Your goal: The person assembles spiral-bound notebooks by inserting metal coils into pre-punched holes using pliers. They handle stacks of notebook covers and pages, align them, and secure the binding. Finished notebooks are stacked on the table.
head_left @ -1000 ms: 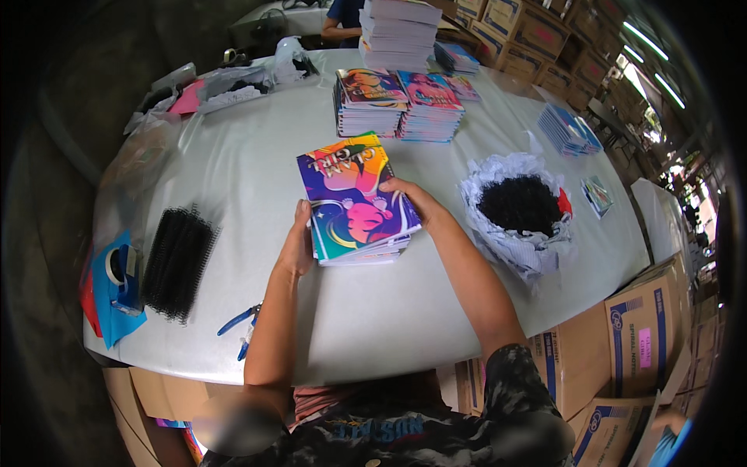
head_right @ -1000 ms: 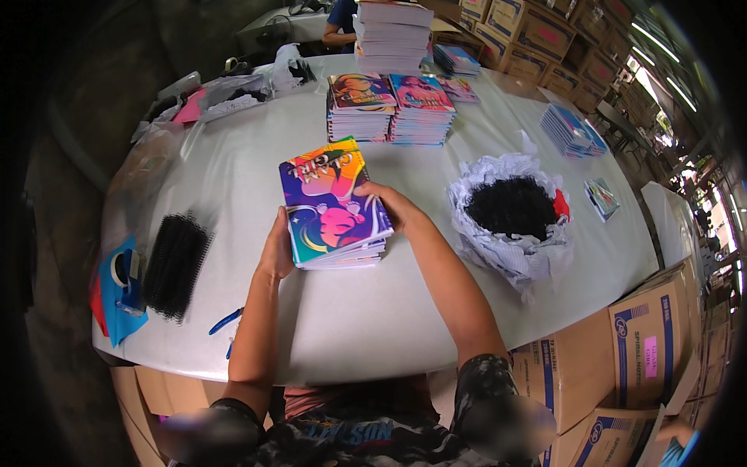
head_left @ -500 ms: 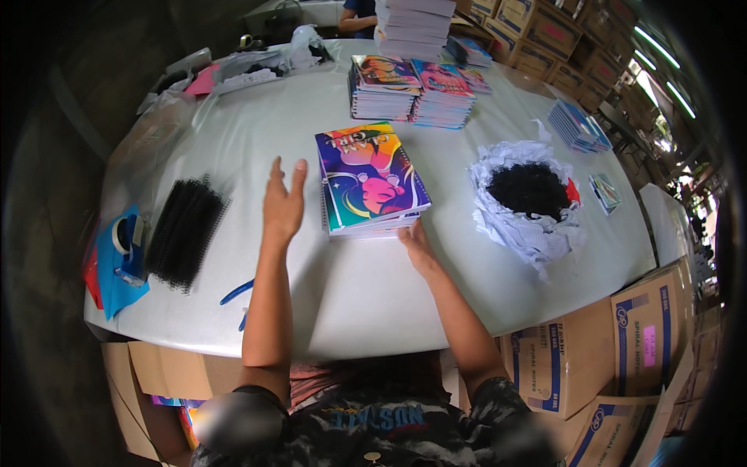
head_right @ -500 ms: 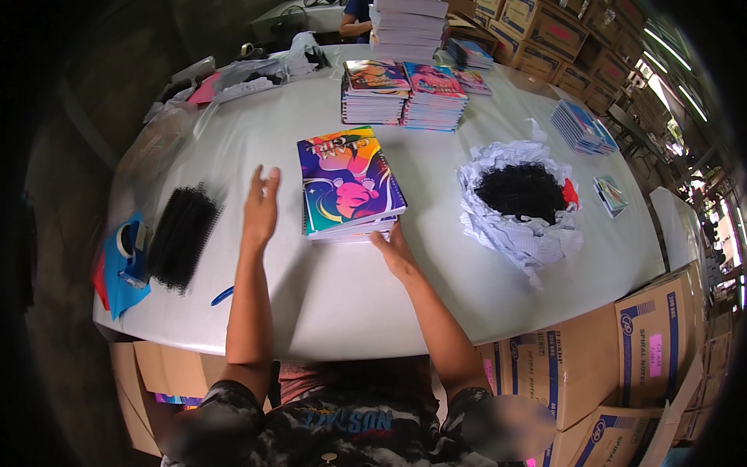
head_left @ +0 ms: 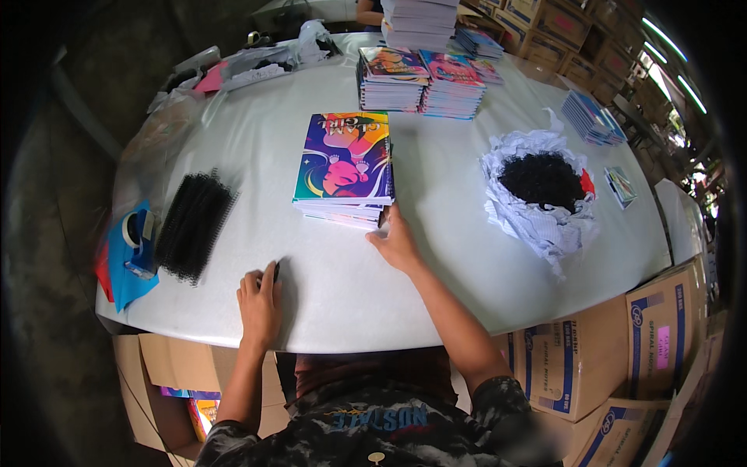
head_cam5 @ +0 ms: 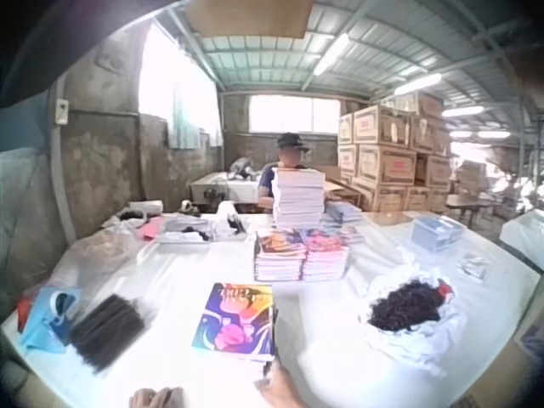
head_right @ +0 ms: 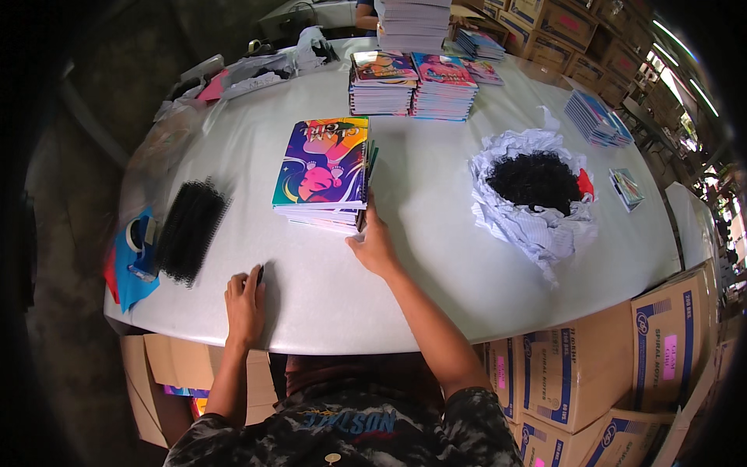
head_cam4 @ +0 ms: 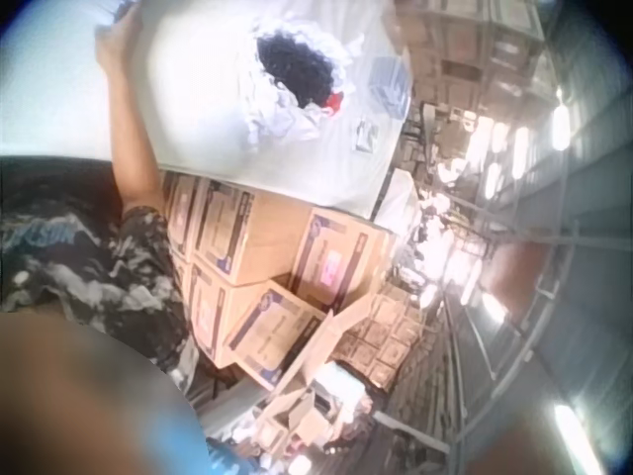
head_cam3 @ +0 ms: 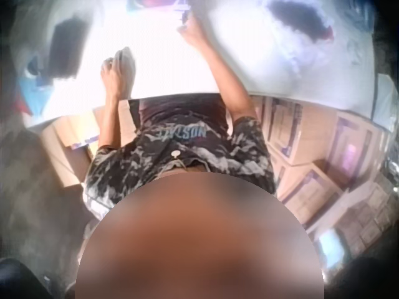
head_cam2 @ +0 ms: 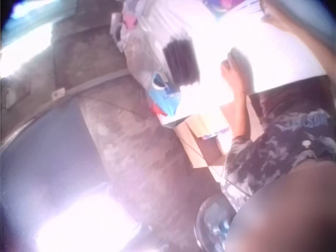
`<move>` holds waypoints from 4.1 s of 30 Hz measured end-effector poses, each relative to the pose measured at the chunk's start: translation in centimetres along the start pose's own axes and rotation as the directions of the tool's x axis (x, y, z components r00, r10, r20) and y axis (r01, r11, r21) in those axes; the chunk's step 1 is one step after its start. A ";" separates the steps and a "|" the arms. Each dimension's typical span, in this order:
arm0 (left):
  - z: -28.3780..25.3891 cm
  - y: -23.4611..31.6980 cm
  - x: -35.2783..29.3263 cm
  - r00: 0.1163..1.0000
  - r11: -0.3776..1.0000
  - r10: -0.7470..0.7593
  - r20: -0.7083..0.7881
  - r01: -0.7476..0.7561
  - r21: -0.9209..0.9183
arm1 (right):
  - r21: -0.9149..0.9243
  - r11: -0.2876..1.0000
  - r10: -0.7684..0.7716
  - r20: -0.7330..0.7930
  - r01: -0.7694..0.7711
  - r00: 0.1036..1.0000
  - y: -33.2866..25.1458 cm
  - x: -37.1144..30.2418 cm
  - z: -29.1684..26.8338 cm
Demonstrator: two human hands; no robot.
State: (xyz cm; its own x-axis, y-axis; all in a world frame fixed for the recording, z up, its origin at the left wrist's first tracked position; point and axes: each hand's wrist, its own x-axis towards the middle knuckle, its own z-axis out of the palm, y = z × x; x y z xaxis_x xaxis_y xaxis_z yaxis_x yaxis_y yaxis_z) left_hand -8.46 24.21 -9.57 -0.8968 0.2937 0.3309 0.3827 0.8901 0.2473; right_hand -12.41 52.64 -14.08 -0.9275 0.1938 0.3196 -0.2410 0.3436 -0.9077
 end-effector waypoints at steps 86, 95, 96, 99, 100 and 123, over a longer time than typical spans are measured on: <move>1.9 -8.5 8.1 0.985 0.955 -0.170 0.016 0.161 0.250 | 0.416 0.908 -0.094 0.080 0.052 0.992 -9.8 -9.7 -4.2; -4.0 -7.9 8.9 0.924 0.933 -0.284 -0.256 0.206 -0.295 | 0.281 0.943 -0.211 0.096 0.177 0.973 -8.7 -9.2 -4.9; -4.7 -6.8 8.8 0.914 0.875 -0.362 -0.185 0.264 -0.406 | 0.289 0.942 -0.208 0.096 0.173 0.973 -8.5 -9.2 -5.0; -4.6 -5.3 7.8 0.963 0.729 -0.180 -0.203 -0.008 -0.684 | 0.313 0.936 -0.199 0.092 0.161 0.976 -8.3 -8.9 -5.0; -5.0 -4.3 7.0 0.988 0.694 -0.019 -0.156 -0.099 -0.713 | 0.309 0.939 -0.187 0.097 0.149 0.977 -8.3 -8.9 -5.0; -9.2 4.1 5.3 0.829 0.685 0.547 0.112 -0.366 -0.630 | 0.359 0.928 -0.201 0.257 0.100 0.945 -9.3 -8.6 -5.5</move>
State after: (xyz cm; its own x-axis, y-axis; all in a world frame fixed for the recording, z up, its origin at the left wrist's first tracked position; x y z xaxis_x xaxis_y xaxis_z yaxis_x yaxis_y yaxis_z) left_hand -9.64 26.21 1.59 -0.5592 0.7699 0.3074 0.7304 0.2821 0.6220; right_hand -0.62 52.84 -6.83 -0.9016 -0.1221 0.4150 -0.4190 0.0085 -0.9079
